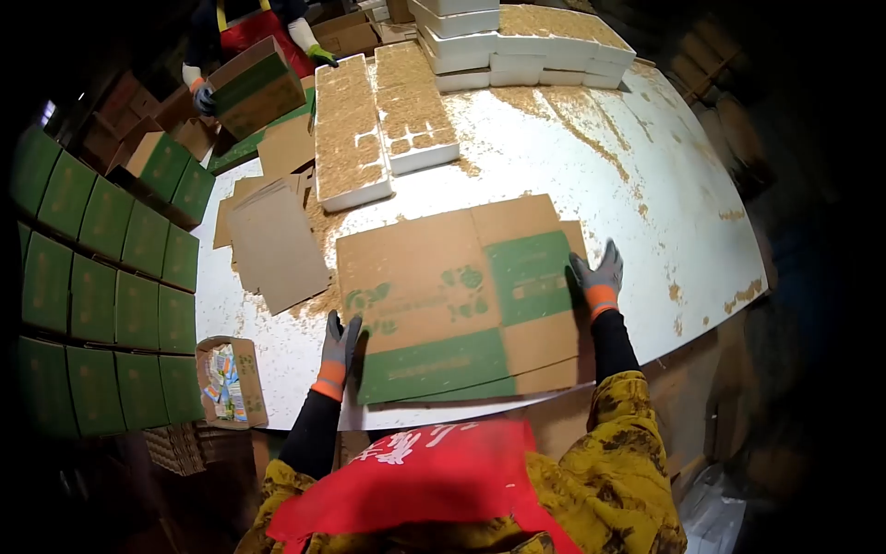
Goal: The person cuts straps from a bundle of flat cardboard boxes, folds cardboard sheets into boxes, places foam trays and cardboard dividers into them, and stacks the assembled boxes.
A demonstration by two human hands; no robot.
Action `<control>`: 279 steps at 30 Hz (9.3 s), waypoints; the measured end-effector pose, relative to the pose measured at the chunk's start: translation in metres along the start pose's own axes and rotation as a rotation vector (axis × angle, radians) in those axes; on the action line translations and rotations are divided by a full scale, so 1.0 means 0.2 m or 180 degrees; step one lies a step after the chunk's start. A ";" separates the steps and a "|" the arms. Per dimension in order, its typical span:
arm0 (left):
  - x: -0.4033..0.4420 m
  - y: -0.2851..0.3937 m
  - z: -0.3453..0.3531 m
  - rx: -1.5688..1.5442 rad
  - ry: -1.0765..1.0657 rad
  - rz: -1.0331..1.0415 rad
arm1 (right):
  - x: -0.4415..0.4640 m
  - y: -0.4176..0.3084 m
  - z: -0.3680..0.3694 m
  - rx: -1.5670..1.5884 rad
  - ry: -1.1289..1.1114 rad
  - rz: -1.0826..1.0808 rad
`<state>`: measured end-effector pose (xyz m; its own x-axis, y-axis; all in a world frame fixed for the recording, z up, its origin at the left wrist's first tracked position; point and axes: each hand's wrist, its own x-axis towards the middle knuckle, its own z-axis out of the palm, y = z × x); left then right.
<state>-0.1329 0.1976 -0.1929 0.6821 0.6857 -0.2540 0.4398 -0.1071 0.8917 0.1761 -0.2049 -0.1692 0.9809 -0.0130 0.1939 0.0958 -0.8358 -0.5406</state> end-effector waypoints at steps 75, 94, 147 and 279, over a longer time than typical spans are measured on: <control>-0.66 1.18 -0.25 0.2116 0.0484 0.2191 | -0.28 -1.52 -0.97 0.0493 0.0399 -0.3571; -0.81 1.31 -0.39 0.0261 0.1814 0.3039 | 0.04 -0.80 -0.59 0.3481 -0.3640 0.0007; -0.23 0.66 -0.73 0.0816 0.0203 0.0653 | -0.80 1.18 -0.60 0.1965 0.0028 0.2441; -0.32 0.54 -0.59 -0.1543 0.0420 0.1186 | -0.47 -1.43 -0.78 0.2668 -0.3198 -0.0395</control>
<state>-0.1978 0.2274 -0.0364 0.6471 0.7516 0.1277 -0.1500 -0.0386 0.9879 0.0305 -0.0500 0.0947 0.6204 0.7544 -0.2145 -0.0879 -0.2049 -0.9748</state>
